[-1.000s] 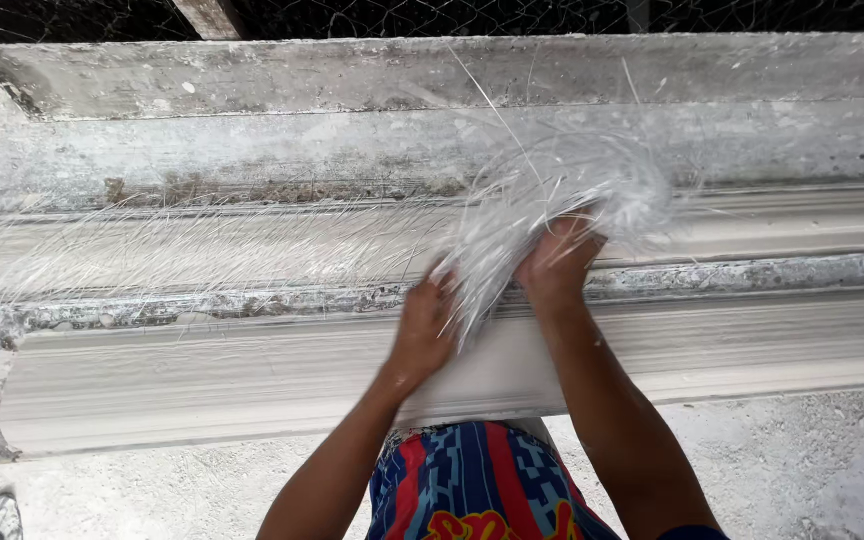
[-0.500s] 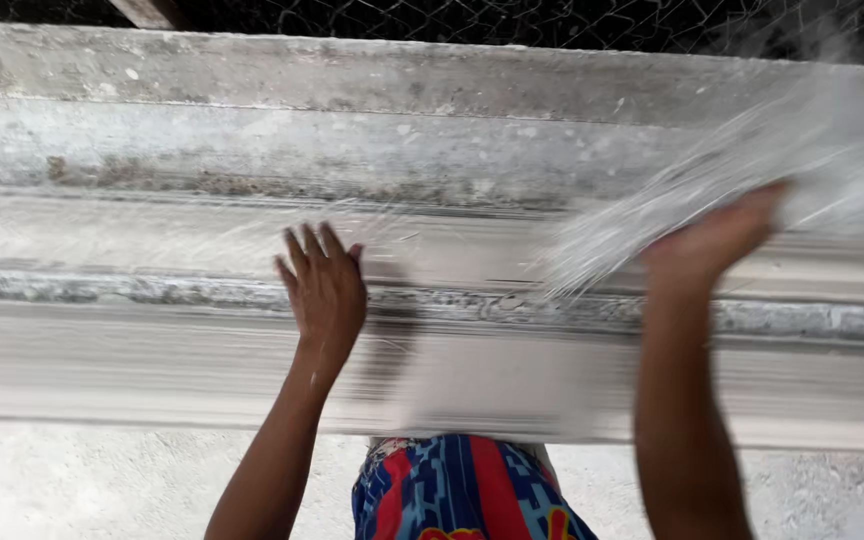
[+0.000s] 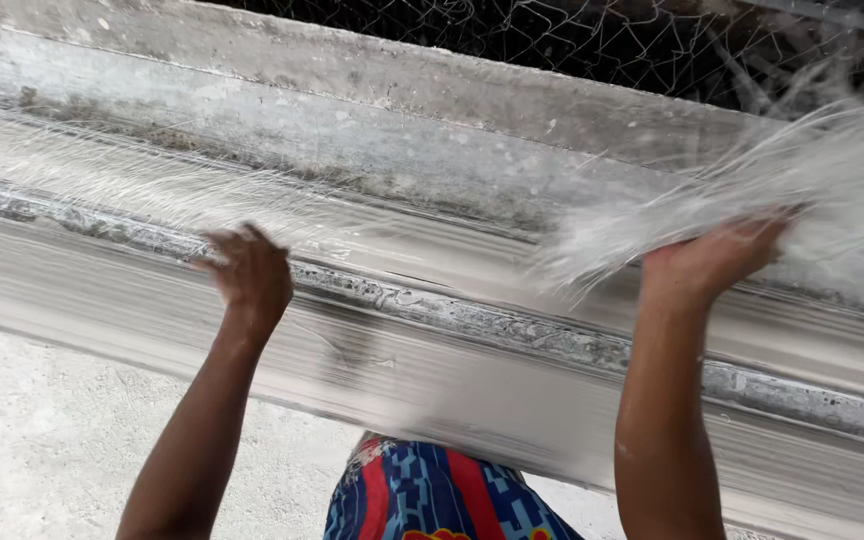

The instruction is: The person mixes a white paste in a bucket, then uses a small container to scoop and pour the paste onto a long decorative molding. They spread the paste along the molding with their hands and later apply a bundle of white fibers over the wet surface.

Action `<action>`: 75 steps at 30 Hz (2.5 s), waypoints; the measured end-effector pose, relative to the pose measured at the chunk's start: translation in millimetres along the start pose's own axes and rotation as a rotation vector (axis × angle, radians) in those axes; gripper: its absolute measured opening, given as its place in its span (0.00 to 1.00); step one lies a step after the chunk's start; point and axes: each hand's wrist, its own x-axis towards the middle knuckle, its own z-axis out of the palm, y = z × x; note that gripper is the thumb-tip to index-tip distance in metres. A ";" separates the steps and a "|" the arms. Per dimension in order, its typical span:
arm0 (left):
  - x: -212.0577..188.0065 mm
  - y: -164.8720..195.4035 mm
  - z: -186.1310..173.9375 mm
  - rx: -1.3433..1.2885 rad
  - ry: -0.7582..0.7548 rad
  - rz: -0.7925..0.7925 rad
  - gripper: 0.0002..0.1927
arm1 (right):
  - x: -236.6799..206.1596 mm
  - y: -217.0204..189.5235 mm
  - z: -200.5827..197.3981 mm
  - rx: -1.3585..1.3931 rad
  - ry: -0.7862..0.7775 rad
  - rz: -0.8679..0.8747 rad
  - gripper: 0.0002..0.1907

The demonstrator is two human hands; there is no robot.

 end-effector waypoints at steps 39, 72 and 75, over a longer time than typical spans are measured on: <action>-109.8 143.0 -90.9 -1.697 0.035 0.671 0.21 | -134.9 42.5 -35.0 -0.116 0.039 0.170 0.42; -99.0 223.5 -165.2 -0.546 0.626 0.164 0.19 | 65.8 -81.5 -124.8 0.247 -0.229 0.187 0.25; -159.6 294.8 -209.5 -1.682 -0.033 0.403 0.20 | 26.5 -61.8 -124.9 0.254 -0.315 0.263 0.25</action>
